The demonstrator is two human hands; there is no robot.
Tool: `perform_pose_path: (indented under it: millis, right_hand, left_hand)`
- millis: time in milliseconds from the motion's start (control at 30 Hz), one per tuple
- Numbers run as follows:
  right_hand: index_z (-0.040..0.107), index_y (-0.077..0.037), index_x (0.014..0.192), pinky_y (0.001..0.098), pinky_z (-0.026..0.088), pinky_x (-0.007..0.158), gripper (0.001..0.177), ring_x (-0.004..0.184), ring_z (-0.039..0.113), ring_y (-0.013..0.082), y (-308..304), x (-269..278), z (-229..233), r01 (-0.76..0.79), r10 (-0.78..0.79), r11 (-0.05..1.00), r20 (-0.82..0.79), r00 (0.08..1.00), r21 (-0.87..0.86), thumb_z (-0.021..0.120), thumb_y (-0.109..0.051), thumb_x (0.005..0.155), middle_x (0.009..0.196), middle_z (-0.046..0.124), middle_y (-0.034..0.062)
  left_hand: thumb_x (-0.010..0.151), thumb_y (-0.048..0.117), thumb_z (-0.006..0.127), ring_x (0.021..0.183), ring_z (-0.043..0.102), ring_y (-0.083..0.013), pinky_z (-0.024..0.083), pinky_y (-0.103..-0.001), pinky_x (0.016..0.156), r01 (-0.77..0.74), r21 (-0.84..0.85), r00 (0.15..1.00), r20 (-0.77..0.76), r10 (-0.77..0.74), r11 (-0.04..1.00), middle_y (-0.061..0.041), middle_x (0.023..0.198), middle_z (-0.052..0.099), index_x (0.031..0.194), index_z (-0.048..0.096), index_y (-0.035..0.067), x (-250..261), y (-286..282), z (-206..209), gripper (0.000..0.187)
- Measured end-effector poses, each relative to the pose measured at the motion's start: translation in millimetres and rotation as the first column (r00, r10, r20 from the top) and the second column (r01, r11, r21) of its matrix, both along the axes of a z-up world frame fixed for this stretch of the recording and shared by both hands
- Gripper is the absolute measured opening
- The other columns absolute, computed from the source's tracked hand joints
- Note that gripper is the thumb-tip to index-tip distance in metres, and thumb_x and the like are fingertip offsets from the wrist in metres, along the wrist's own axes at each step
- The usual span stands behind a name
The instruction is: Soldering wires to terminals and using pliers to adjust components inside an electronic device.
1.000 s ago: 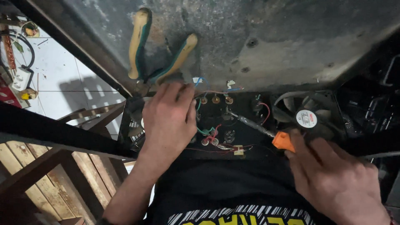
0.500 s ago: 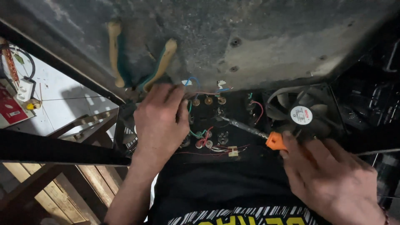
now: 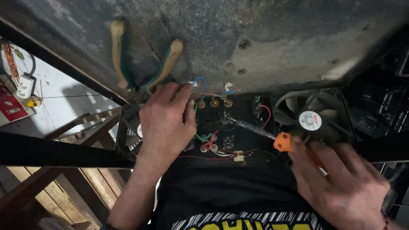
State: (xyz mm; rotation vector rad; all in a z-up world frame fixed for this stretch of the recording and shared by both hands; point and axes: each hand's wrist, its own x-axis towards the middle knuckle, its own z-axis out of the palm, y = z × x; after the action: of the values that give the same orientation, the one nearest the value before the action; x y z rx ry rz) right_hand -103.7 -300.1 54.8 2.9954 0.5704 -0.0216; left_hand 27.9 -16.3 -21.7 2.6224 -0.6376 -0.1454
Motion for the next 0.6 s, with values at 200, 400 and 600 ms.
perform_pose_path:
  millis: [200,400,600]
  right_hand:
    - [0.082,-0.015,0.121,0.0346,0.061,0.068,0.024,0.075,0.068,0.0233,-2,4,-3,-0.014,0.007,0.995,0.077,0.997,0.095,0.083,-0.016,0.098,0.101,0.072,0.0037]
    - [0.082,-0.012,0.112,0.0332,0.057,0.066,0.014,0.073,0.067,0.0234,-1,11,1,-0.064,0.054,0.994,0.11,0.992,0.09,0.08,-0.007,0.098,0.101,0.074,0.004]
    - [0.08,-0.02,0.113,0.0355,0.059,0.065,0.014,0.075,0.068,0.0198,3,-6,-10,0.124,-0.126,0.987,0.008,0.992,0.102,0.082,-0.028,0.102,0.1,0.068,0.0004]
  left_hand:
    - [0.085,0.004,0.071,0.084,0.064,-0.0321,0.052,-0.046,0.052,-0.013,0.044,1.0,-0.026,0.014,0.999,-0.008,0.099,0.063,0.112,0.07,0.005,0,-1,-2,0.027]
    - [0.086,0.003,0.068,0.086,0.063,-0.0351,0.049,-0.049,0.057,-0.02,0.01,1.0,0.01,0.019,1.0,-0.008,0.099,0.063,0.113,0.07,0.004,1,-2,0,0.028]
    - [0.085,0.012,0.07,0.082,0.064,-0.0343,0.05,-0.05,0.058,-0.052,0.102,0.998,-0.04,0.057,0.993,-0.007,0.095,0.06,0.115,0.069,0.011,-1,0,0,0.03]
